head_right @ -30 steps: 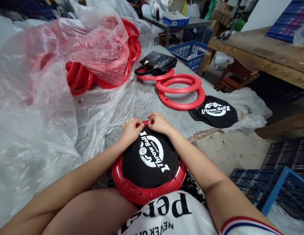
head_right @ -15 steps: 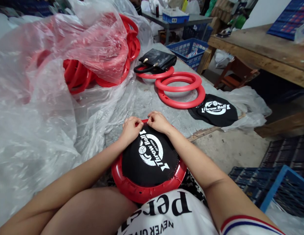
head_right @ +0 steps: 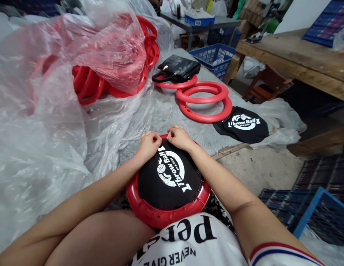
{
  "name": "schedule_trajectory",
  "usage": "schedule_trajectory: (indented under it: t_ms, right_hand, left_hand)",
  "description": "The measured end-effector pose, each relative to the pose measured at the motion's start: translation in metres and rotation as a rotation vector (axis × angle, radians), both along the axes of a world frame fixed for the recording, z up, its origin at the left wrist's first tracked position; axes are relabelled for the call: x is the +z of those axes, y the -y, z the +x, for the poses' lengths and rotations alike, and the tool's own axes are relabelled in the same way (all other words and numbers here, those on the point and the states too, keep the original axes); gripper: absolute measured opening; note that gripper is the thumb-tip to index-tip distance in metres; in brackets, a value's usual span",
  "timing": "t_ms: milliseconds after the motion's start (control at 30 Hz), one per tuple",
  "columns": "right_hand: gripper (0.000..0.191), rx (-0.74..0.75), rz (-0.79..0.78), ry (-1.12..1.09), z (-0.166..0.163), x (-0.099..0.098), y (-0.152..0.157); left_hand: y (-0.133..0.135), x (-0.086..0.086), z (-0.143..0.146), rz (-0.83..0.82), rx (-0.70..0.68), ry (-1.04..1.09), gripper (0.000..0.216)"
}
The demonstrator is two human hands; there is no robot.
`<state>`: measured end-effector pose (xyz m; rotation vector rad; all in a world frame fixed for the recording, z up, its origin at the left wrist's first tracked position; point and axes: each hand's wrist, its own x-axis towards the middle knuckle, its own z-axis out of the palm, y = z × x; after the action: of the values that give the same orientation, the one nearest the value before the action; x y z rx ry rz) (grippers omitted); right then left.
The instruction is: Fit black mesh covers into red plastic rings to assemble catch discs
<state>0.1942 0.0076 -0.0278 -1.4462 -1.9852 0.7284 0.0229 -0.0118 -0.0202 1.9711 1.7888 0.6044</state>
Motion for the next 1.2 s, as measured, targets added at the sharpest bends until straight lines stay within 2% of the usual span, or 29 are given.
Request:
schedule_trajectory:
  t_ms: [433, 533, 633, 700, 767, 867, 967, 1067, 1200]
  right_hand:
    - [0.015, -0.067, 0.015, 0.078, -0.005, -0.002, -0.002]
    - [0.011, -0.104, 0.025, 0.054, -0.003, -0.004, -0.002]
    - [0.022, -0.12, 0.032, -0.027, 0.0, -0.01, -0.002]
    - [0.025, -0.109, 0.025, -0.078, 0.001, -0.012, -0.003]
    - [0.022, -0.084, -0.007, -0.112, 0.002, -0.01, -0.004]
    - [0.016, -0.021, -0.135, -0.117, -0.001, 0.003, -0.009]
    - [0.015, 0.083, -0.228, -0.038, -0.01, 0.018, -0.015]
    - [0.016, 0.117, -0.185, 0.056, -0.021, 0.021, -0.017]
    - [0.016, 0.055, -0.097, 0.045, -0.025, 0.007, -0.011]
  left_hand:
    - [-0.004, 0.002, 0.002, -0.039, 0.006, -0.049, 0.018]
    - [-0.009, -0.001, -0.007, -0.059, -0.056, 0.105, 0.02]
    - [-0.013, -0.002, -0.021, -0.185, -0.105, 0.375, 0.027]
    - [-0.012, -0.002, -0.031, -0.211, -0.139, 0.459, 0.034]
    - [-0.008, -0.001, -0.037, -0.139, -0.173, 0.44, 0.034]
    - [-0.001, 0.0, -0.037, -0.017, -0.166, 0.371, 0.027]
    - [0.004, -0.001, -0.032, 0.015, -0.129, 0.298, 0.017]
    - [0.005, -0.003, -0.027, 0.026, -0.111, 0.239, 0.01]
    - [0.004, -0.006, -0.028, 0.037, -0.121, 0.246, 0.012]
